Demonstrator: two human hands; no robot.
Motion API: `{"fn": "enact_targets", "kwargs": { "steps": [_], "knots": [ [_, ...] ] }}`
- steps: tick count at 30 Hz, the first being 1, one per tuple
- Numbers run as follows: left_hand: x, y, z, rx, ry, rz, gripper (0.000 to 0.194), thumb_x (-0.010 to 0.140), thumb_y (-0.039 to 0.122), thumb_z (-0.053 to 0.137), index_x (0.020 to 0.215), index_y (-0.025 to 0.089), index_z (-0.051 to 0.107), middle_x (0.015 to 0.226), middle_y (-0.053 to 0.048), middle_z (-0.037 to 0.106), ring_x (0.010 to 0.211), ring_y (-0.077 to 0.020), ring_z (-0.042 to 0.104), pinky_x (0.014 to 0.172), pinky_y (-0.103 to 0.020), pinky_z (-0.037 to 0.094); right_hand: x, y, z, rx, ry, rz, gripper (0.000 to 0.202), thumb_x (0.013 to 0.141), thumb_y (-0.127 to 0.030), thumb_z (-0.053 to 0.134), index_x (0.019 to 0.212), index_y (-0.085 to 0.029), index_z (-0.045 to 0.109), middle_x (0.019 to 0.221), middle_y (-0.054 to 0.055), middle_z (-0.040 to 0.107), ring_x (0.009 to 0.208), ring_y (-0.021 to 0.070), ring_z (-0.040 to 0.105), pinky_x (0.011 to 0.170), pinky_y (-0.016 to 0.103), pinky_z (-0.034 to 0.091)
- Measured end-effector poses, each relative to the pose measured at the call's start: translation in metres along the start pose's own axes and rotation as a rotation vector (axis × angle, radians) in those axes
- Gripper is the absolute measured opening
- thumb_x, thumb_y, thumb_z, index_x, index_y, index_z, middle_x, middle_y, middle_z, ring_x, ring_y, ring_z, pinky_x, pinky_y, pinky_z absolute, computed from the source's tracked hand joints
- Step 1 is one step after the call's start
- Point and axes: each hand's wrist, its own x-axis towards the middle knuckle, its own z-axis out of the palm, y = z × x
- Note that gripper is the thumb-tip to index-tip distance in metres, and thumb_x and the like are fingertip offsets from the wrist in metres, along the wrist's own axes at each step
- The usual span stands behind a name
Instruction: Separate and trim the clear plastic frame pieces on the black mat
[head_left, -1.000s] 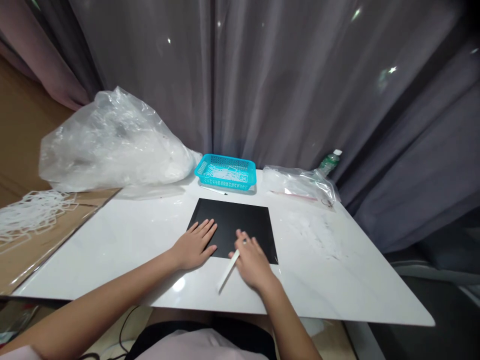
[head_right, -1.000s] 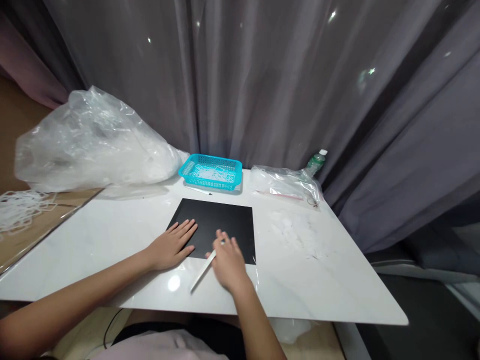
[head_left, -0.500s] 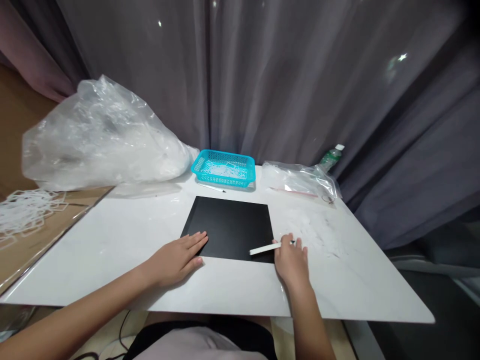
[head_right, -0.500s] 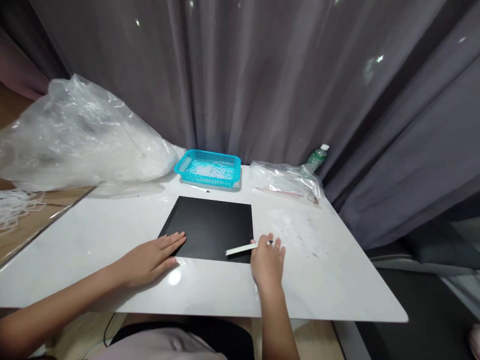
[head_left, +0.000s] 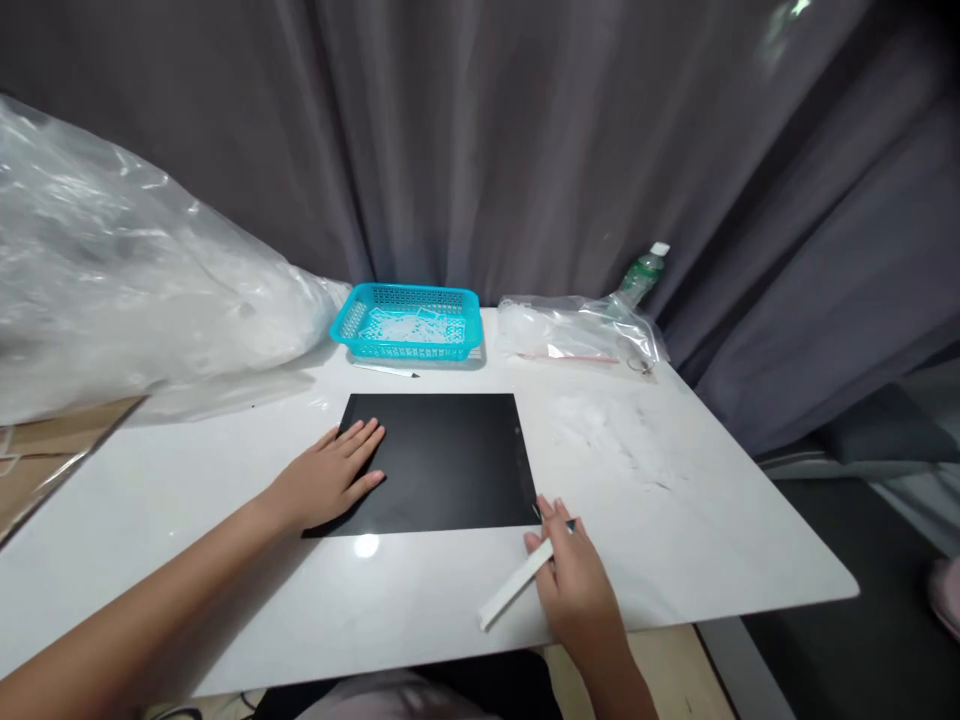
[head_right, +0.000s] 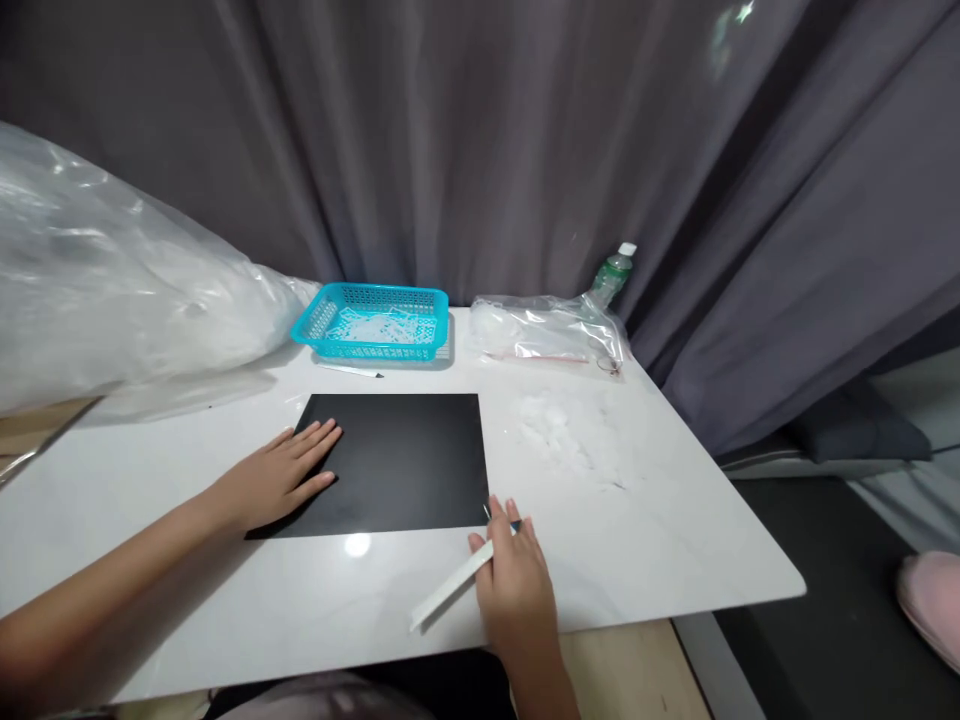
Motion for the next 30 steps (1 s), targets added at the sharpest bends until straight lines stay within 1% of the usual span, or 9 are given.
{"fn": "enact_targets", "kwargs": {
  "steps": [4,9,14,17,20,23,25,27,30],
  "knots": [
    [-0.003,-0.017,0.009,0.052,0.044,-0.088,0.074,0.093,0.059,0.014,0.147,0.011,0.027,0.151,-0.010,0.026,0.138,-0.0283,0.029,0.112,-0.048,0.021,-0.007,0.006,0.005,-0.028,0.133,0.068,0.040,0.094,-0.029,0.034,0.126,-0.013,0.051,0.139,0.016,0.048,0.137,0.0317,0.032,0.109,0.051,0.033],
    [-0.007,-0.020,0.015,0.016,0.120,-0.088,0.071,0.095,0.056,0.016,0.148,0.010,0.025,0.151,-0.011,0.025,0.139,-0.0289,0.024,0.112,-0.048,0.024,0.009,0.002,-0.002,-0.008,-0.120,-0.169,0.042,0.093,-0.024,0.037,0.133,-0.015,0.046,0.137,0.013,0.051,0.137,0.0309,0.031,0.109,0.054,0.031],
    [-0.021,-0.041,0.010,-0.049,0.156,-0.031,0.053,0.096,0.045,0.030,0.142,0.020,0.039,0.145,-0.007,0.040,0.134,-0.0285,0.036,0.112,-0.052,0.023,0.016,0.033,-0.012,-0.160,0.196,0.114,0.039,0.093,-0.031,0.035,0.118,-0.008,0.054,0.136,0.022,0.048,0.139,0.0430,0.019,0.102,0.068,0.026],
    [-0.030,-0.060,0.009,-0.148,0.329,-0.106,0.042,0.095,0.040,0.034,0.125,0.023,0.057,0.126,-0.006,0.061,0.120,-0.0268,0.053,0.108,-0.049,0.032,0.012,0.038,-0.011,-0.138,0.125,-0.083,0.046,0.093,-0.024,0.035,0.138,-0.014,0.036,0.119,0.013,0.062,0.143,0.0311,0.015,0.109,0.057,0.027],
    [-0.036,-0.069,0.010,-0.280,0.519,-0.354,0.034,0.092,0.042,0.043,0.111,0.024,0.065,0.104,-0.004,0.071,0.096,-0.0239,0.066,0.090,-0.040,0.050,0.011,0.030,-0.005,-0.151,0.004,-0.271,0.052,0.090,-0.016,0.035,0.142,-0.021,0.030,0.099,0.006,0.069,0.142,0.0262,0.018,0.111,0.052,0.025],
    [-0.039,-0.066,0.009,-0.404,0.637,-0.625,0.033,0.090,0.045,0.049,0.106,0.022,0.066,0.093,-0.003,0.072,0.072,-0.0188,0.067,0.069,-0.033,0.054,0.013,0.025,-0.003,-0.186,0.099,-0.141,0.040,0.092,-0.024,0.035,0.131,-0.019,0.041,0.124,0.013,0.059,0.143,0.0336,0.013,0.108,0.060,0.022],
    [-0.039,-0.062,0.007,-0.447,0.641,-0.696,0.032,0.090,0.045,0.049,0.102,0.022,0.068,0.078,-0.001,0.070,0.060,-0.0154,0.063,0.061,-0.029,0.052,0.014,0.027,-0.004,-0.149,0.170,-0.012,0.037,0.093,-0.030,0.034,0.126,-0.016,0.043,0.138,0.017,0.045,0.142,0.0373,0.010,0.105,0.063,0.025],
    [-0.037,-0.059,0.004,-0.422,0.611,-0.671,0.032,0.091,0.043,0.047,0.094,0.022,0.069,0.062,0.001,0.065,0.054,-0.0141,0.060,0.057,-0.028,0.048,0.016,0.030,-0.008,-0.069,0.192,0.068,0.034,0.093,-0.031,0.033,0.122,-0.017,0.044,0.141,0.018,0.041,0.142,0.0370,0.011,0.103,0.061,0.028],
    [-0.033,-0.060,-0.001,-0.337,0.563,-0.479,0.030,0.092,0.038,0.046,0.088,0.020,0.070,0.067,-0.001,0.065,0.062,-0.0151,0.060,0.061,-0.028,0.046,0.019,0.031,-0.013,0.008,0.175,0.071,0.021,0.091,-0.031,0.036,0.104,-0.019,0.047,0.143,0.016,0.040,0.142,0.0366,0.012,0.103,0.061,0.027]
  ]
}}
